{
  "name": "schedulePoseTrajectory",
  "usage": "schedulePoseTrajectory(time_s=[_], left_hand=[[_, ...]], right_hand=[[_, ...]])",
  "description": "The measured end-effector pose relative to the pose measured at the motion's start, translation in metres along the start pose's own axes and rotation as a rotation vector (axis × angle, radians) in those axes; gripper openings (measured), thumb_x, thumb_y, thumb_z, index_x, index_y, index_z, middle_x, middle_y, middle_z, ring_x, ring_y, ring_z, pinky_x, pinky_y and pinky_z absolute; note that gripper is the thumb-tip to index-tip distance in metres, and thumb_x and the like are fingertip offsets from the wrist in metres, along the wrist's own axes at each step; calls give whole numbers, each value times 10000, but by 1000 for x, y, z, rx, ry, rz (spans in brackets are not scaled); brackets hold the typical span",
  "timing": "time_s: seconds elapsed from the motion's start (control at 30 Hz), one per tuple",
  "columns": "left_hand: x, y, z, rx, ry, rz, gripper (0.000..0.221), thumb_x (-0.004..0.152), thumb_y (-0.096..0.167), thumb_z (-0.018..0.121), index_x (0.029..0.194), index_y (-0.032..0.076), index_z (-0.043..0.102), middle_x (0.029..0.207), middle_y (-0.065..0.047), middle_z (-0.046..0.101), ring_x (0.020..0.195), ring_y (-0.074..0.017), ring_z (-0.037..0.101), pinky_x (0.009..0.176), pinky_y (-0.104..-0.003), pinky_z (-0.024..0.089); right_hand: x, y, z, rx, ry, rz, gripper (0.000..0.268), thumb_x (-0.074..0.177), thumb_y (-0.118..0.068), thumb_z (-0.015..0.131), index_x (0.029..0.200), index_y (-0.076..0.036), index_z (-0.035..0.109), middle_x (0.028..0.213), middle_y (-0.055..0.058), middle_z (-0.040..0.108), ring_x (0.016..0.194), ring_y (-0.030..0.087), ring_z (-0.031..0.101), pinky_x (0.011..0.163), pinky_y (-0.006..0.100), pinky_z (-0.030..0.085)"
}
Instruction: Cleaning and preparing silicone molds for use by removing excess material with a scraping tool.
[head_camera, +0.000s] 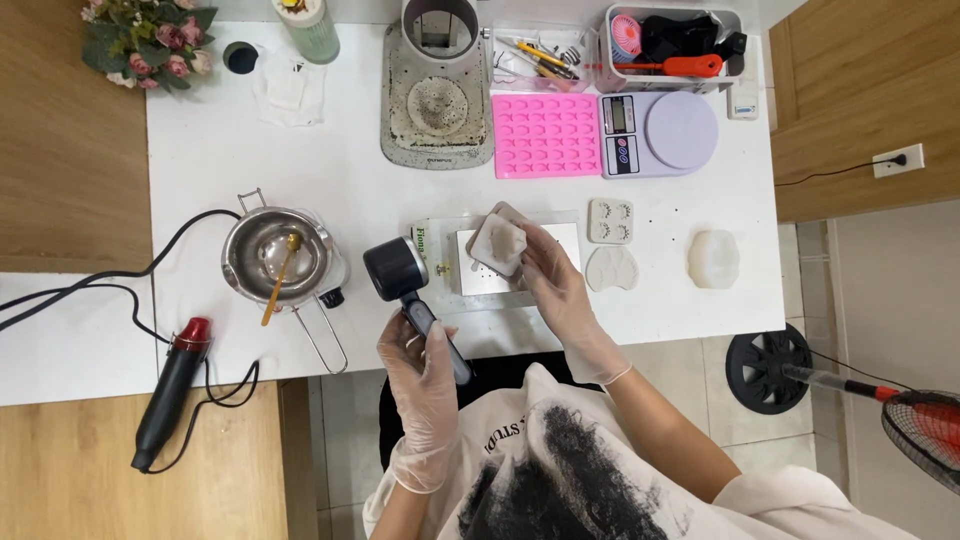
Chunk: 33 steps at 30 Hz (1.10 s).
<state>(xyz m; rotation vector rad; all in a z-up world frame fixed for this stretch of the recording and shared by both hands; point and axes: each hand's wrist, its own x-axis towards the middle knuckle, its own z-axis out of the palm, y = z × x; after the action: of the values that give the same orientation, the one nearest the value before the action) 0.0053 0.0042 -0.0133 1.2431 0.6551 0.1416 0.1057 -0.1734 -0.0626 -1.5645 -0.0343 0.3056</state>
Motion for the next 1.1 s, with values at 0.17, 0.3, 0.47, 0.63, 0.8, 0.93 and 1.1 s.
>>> schedulePoseTrajectory(time_s=[0.17, 0.3, 0.47, 0.63, 0.8, 0.93, 1.1], left_hand=[[-2, -11, 0, 60, -22, 124, 510, 1014, 185, 603, 1418, -36, 383, 1217, -109, 567, 1019, -142, 643, 870, -293, 535], [-2, -12, 1, 62, -27, 118, 503, 1013, 178, 601, 1417, -36, 392, 1215, -104, 568, 1016, -138, 634, 880, -296, 533], [0, -11, 0, 61, -32, 72, 520, 1003, 183, 609, 1422, -37, 392, 1206, -103, 570, 1012, -137, 633, 855, -295, 534], [0, -5, 1, 102, -45, 78, 539, 996, 198, 609, 1428, -34, 387, 1213, -102, 566, 1009, -134, 633, 802, -291, 543], [-1, 13, 2, 111, -66, 19, 526, 997, 206, 602, 1423, -26, 397, 1209, -100, 558, 1019, -134, 627, 807, -293, 553], [3, 7, 0, 93, -57, 23, 541, 990, 207, 612, 1430, -22, 397, 1191, -100, 573, 1007, -138, 632, 822, -290, 546], [5, 2, -2, 81, -78, 51, 527, 992, 205, 621, 1412, -30, 407, 1194, -90, 584, 1008, -135, 629, 844, -286, 547]], right_hand=[[0, 17, -4, -45, -31, -27, 641, 974, 59, 440, 1598, -35, 323, 1499, 166, 526, 1319, 227, 577, 1017, 336, 548], [-2, 16, -4, -88, -49, -109, 648, 977, 79, 422, 1605, -36, 309, 1583, 173, 439, 1392, 243, 521, 1098, 346, 498], [-3, 4, 1, -93, -60, -79, 637, 1001, 56, 420, 1613, -54, 282, 1591, 171, 434, 1410, 238, 516, 1095, 339, 496], [-5, -6, 2, -117, -59, -34, 641, 993, 44, 427, 1612, -67, 301, 1548, 161, 489, 1360, 226, 558, 1020, 321, 518], [-4, 2, -1, -266, -15, -49, 592, 1015, 17, 441, 1595, -72, 363, 1432, 126, 586, 1157, 151, 629, 1023, 289, 524], [-4, -1, 1, -246, 2, -44, 582, 1018, 4, 457, 1590, -76, 394, 1376, 108, 615, 1048, 121, 617, 967, 273, 528], [-3, -3, 2, -297, 23, -35, 582, 1006, 12, 464, 1577, -84, 412, 1345, 82, 626, 992, 95, 609, 912, 254, 536]])
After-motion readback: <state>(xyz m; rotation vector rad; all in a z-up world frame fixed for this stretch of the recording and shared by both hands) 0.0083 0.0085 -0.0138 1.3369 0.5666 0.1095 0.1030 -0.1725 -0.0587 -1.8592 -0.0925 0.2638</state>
